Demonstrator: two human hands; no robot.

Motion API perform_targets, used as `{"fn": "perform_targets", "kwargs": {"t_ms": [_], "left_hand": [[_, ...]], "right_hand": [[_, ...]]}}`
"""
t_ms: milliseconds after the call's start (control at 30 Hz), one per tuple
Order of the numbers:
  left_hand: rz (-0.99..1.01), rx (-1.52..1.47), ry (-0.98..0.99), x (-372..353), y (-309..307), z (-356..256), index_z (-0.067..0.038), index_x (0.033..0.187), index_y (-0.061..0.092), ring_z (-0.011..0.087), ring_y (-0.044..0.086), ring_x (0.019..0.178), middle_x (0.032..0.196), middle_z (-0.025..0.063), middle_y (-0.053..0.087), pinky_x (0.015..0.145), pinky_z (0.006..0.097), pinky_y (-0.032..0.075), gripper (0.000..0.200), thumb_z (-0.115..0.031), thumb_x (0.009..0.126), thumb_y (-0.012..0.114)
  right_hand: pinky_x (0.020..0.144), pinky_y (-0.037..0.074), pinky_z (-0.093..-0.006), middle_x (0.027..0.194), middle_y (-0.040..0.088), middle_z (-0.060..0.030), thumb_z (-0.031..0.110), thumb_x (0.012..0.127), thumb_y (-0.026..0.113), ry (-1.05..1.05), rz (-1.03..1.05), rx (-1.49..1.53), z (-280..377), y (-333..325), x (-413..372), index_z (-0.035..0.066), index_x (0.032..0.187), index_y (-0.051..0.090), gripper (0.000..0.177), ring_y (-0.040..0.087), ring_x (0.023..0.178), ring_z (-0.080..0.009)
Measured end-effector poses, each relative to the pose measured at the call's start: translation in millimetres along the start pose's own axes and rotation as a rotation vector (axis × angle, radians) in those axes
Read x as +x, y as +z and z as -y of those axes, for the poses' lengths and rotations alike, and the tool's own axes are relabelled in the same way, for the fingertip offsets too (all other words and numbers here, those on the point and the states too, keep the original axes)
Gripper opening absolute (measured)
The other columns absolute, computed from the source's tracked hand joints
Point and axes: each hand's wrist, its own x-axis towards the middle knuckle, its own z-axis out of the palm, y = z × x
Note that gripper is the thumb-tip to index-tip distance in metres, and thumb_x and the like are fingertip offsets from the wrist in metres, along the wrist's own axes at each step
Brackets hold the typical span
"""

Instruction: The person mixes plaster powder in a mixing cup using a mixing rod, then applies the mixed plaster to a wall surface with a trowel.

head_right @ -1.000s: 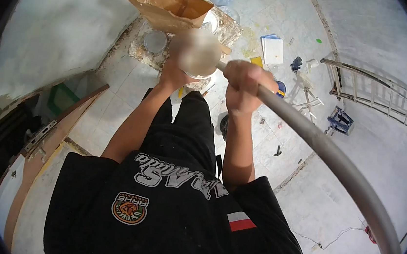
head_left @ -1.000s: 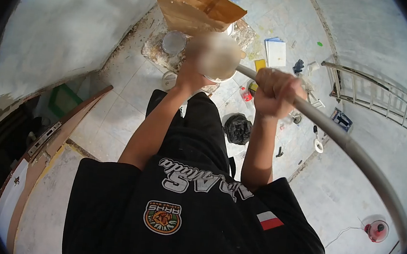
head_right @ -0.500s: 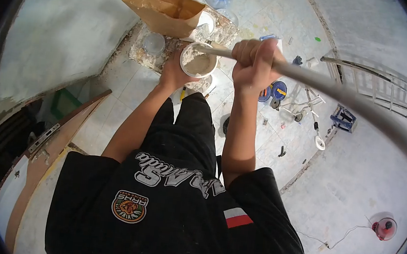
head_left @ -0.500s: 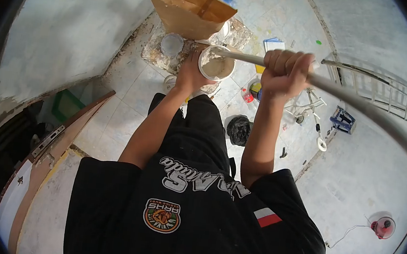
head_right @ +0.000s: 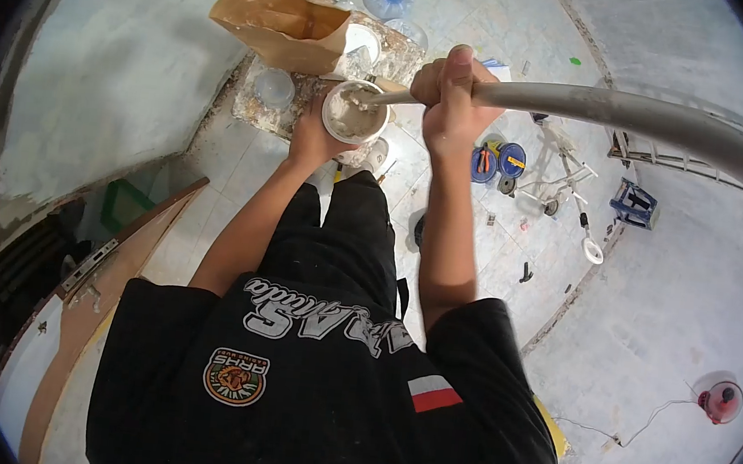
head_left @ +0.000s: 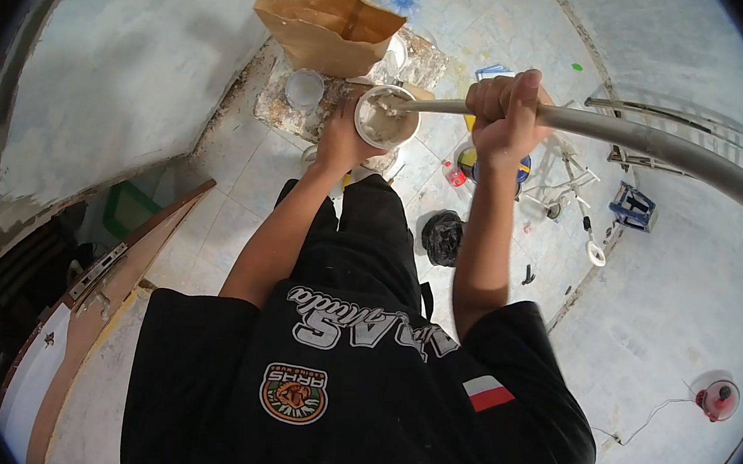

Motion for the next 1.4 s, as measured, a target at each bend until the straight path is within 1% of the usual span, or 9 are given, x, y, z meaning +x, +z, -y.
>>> {"fn": "perform_targets", "kwargs": {"t_ms": [200,267,333,400,500,933,1167,1200,1400], "left_hand": [[-0.005,0.038,0.006,0,2,4,-0.008,0.146,0.046,0.0403,0.059,0.124,0.137,0.0183,0.059,0.102,0.0494,0.052,0.112,-0.028,0.051,0.102],[-0.005,0.040,0.049,1,2,5,-0.009,0.146,0.046,0.0402,0.059,0.124,0.137,0.0190,0.059,0.102,0.0492,0.052,0.112,-0.028,0.051,0.102],[-0.034,0.088,0.049,-1,-1,0,-0.008,0.141,0.048,0.0416,0.063,0.115,0.123,0.0199,0.063,0.095,0.0494,0.055,0.104,-0.030,0.053,0.100],[-0.008,0.085,-0.005,-2,3,2,-0.009,0.141,0.048,0.0418,0.063,0.115,0.124,0.0200,0.063,0.095,0.0493,0.055,0.105,-0.031,0.053,0.100],[-0.006,0.073,-0.029,-1,4,-2,-0.009,0.140,0.048,0.0424,0.062,0.115,0.125,0.0201,0.062,0.096,0.0494,0.055,0.105,-0.031,0.052,0.100],[0.002,0.010,0.005,-5,5,-1,-0.007,0.146,0.040,0.0449,0.058,0.123,0.134,0.0242,0.058,0.100,0.0511,0.052,0.110,-0.021,0.054,0.099],[0.031,0.037,-0.017,-2,3,1,-0.006,0.146,0.038,0.0437,0.057,0.123,0.132,0.0226,0.058,0.102,0.0498,0.051,0.107,-0.025,0.059,0.097],[0.042,0.020,-0.032,-3,6,0,-0.006,0.146,0.038,0.0437,0.057,0.123,0.132,0.0225,0.057,0.103,0.0495,0.050,0.107,-0.026,0.059,0.097],[0.020,-0.018,-0.016,-6,3,-3,-0.007,0.146,0.038,0.0433,0.056,0.124,0.135,0.0222,0.056,0.103,0.0496,0.050,0.109,-0.028,0.058,0.098]], "right_hand": [[0.047,0.025,-0.0351,0.052,0.026,0.0020,0.024,0.108,0.054,0.026,0.073,0.285,-2,-2,-40,0.012,0.066,0.035,0.047,0.023,0.044,-0.0118],[0.047,0.023,-0.0345,0.048,0.019,0.0048,0.034,0.113,0.041,0.099,0.108,0.121,13,-17,-43,0.018,0.061,0.027,0.056,0.015,0.042,-0.0123],[0.046,0.026,-0.0351,0.046,0.020,0.0048,0.032,0.112,0.044,0.150,0.108,0.080,25,-22,-27,0.018,0.060,0.031,0.055,0.019,0.040,-0.0122],[0.045,0.028,-0.0355,0.047,0.027,0.0039,0.027,0.110,0.052,0.196,0.005,-0.274,32,-18,-1,0.016,0.061,0.038,0.052,0.026,0.040,-0.0124],[0.044,0.025,-0.0341,0.054,0.036,0.0017,0.019,0.105,0.062,0.072,0.062,-0.310,5,1,17,0.011,0.065,0.043,0.045,0.032,0.043,-0.0117],[0.049,0.021,-0.0358,0.051,0.024,0.0020,0.020,0.108,0.050,0.056,-0.029,0.059,28,-33,-21,0.013,0.060,0.028,0.054,0.019,0.045,-0.0119],[0.048,0.026,-0.0333,0.055,0.032,0.0015,0.013,0.108,0.047,-0.089,0.032,-0.075,15,-14,-37,0.006,0.063,0.039,0.046,0.028,0.048,-0.0123],[0.046,0.023,-0.0359,0.051,0.024,0.0015,0.022,0.107,0.048,0.053,-0.034,-0.267,5,-2,-36,0.011,0.062,0.033,0.049,0.023,0.045,-0.0121],[0.049,0.025,-0.0328,0.055,0.034,0.0005,0.017,0.106,0.056,0.019,0.137,0.212,42,3,-28,0.007,0.065,0.037,0.046,0.029,0.049,-0.0112]]}}
